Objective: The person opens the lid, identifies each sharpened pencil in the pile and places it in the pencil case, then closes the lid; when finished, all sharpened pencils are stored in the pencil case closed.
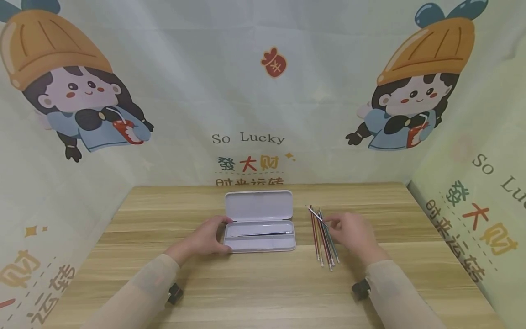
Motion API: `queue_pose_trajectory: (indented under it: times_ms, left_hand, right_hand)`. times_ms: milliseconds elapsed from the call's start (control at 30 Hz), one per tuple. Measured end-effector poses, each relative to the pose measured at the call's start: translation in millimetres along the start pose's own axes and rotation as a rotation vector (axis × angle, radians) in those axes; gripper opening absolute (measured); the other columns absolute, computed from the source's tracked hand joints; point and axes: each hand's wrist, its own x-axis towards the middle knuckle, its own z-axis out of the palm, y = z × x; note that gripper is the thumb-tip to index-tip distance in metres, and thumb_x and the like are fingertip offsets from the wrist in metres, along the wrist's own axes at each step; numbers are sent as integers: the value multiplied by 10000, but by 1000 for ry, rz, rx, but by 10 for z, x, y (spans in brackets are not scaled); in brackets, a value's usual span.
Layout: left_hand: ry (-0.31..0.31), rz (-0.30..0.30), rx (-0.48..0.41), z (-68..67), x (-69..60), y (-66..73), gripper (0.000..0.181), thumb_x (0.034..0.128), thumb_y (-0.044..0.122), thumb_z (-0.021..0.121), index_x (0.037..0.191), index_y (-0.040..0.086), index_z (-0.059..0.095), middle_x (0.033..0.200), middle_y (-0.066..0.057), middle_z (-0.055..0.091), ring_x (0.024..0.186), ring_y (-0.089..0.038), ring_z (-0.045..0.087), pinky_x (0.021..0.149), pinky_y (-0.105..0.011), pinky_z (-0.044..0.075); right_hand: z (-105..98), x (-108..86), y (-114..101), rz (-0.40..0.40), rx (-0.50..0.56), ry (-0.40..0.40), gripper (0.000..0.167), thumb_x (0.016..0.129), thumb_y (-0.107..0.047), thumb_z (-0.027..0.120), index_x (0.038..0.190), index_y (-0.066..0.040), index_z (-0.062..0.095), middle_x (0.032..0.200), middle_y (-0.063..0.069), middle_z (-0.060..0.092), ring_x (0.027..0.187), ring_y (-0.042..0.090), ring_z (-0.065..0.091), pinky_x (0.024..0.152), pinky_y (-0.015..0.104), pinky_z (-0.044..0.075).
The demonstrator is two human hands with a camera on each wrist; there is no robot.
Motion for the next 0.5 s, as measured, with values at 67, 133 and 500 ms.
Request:
queue_pose_trajectory:
  times_ms: [67,133,500]
  left_hand:
    - [1,1,-1,2,2,-4,801,701,184,933,1381,6,548,1403,-190,582,1347,-366,507,1197,-508,393]
    - [-1,0,-2,6,6,-10,802,706,190,932,1385,9,546,1410,-186,579,1355,-360,503,1203,-499,388]
    - [6,19,-4,11,3,-20,807,697,200,933,1378,2,548,1402,-198,582,1350,-372,507,1196,-511,392]
  right_hand:
    - [4,5,-33,-21,13,1,245,905,-153,708,1133,-188,792,828,-101,698,621,85,499,467,250,376]
    - [9,9,-62,-39,24,1,221,901,-152,727,1108,-189,797,810,-111,683,634,85,501,483,249,390]
    - [115,88,-210,-274,90,-26,227,889,-91,773,1096,-176,809,857,-96,719,755,59,595,647,239,516]
